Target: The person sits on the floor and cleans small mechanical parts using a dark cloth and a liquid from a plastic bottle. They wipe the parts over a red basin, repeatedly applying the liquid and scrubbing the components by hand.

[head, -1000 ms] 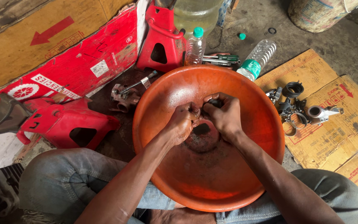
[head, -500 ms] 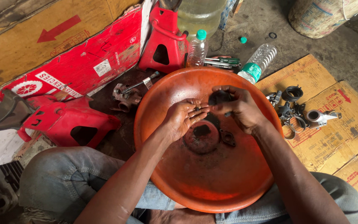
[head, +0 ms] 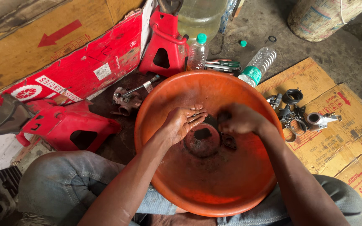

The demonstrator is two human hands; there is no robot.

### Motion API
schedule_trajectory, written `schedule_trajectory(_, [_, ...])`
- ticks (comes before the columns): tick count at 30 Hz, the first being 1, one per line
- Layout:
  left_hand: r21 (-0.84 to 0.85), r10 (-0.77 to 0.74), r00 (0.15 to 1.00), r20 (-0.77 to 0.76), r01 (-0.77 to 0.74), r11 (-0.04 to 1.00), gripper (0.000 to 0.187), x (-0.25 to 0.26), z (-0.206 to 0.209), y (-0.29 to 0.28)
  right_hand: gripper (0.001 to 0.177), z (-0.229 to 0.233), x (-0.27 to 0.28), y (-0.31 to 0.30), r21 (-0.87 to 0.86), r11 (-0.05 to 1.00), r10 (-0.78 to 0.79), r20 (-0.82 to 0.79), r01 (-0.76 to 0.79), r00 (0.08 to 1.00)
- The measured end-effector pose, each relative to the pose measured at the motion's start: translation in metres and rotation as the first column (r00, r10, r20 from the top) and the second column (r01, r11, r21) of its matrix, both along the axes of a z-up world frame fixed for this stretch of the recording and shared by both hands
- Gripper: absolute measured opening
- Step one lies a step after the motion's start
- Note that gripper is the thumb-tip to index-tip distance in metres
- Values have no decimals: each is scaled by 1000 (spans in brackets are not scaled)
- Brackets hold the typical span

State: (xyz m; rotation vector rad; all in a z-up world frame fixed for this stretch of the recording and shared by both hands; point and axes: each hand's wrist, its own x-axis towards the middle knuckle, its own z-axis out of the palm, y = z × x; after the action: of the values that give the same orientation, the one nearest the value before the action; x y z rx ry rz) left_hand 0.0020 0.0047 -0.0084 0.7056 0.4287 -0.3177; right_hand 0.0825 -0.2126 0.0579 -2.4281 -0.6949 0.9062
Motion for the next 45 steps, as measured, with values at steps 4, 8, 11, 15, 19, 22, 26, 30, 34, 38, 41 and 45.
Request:
schedule_trajectory(4, [31, -1, 996, 94, -2, 1000, 36, 6, -5, 7, 45, -20, 3, -6, -114, 993, 27, -73, -35, 997])
schedule_trajectory(8, [83, 5, 998, 61, -10, 996, 42, 10, -10, 14, 47, -16, 36, 10, 282, 922, -281, 16, 266, 959])
schedule_trajectory(11, [35, 72, 996, 44, -74, 997, 40, 9, -11, 18, 62, -8, 82, 47, 409, 603, -337, -647, 685, 684])
schedule_trajectory(15, [46, 139, 989, -48, -137, 990, 39, 7, -9, 24, 87, -15, 126, 103, 386, 379, -89, -890, 841, 448])
schedule_trajectory(19, [35, 153, 988, -23, -152, 988, 38, 7, -9, 34, 77, -27, 148, 143, 301, 348, -191, -904, 888, 382])
schedule_trajectory(22, [52, 182, 983, -12, -181, 982, 37, 9, -13, 38, 68, -26, 146, 146, 335, 418, -255, -849, 844, 464])
schedule_trajectory(26, [-64, 174, 982, 77, -169, 984, 27, 9, -19, 34, 51, 3, 116, 99, 473, 563, -294, -652, 678, 699])
schedule_trajectory(30, [-85, 148, 986, 80, -142, 986, 21, 8, -21, 22, 53, 47, 65, 48, 504, 480, -461, -551, 718, 695])
schedule_trajectory(34, [-38, 113, 992, 64, -111, 993, 22, 8, -18, 11, 62, 75, 11, 13, 694, 326, -393, -518, 642, 760])
schedule_trajectory(38, [34, 89, 993, 71, -92, 995, 23, 7, -21, 2, 63, 70, -17, 3, 784, 313, -452, -373, 536, 810])
schedule_trajectory(41, [91, 40, 995, 90, -48, 995, 23, 4, -23, 1, 57, 61, -20, 5, 777, 423, -519, -214, 466, 828])
schedule_trajectory(45, [78, 53, 995, 84, -60, 995, 21, 2, -27, 0, 58, 50, -17, 4, 766, 450, -495, -214, 459, 842])
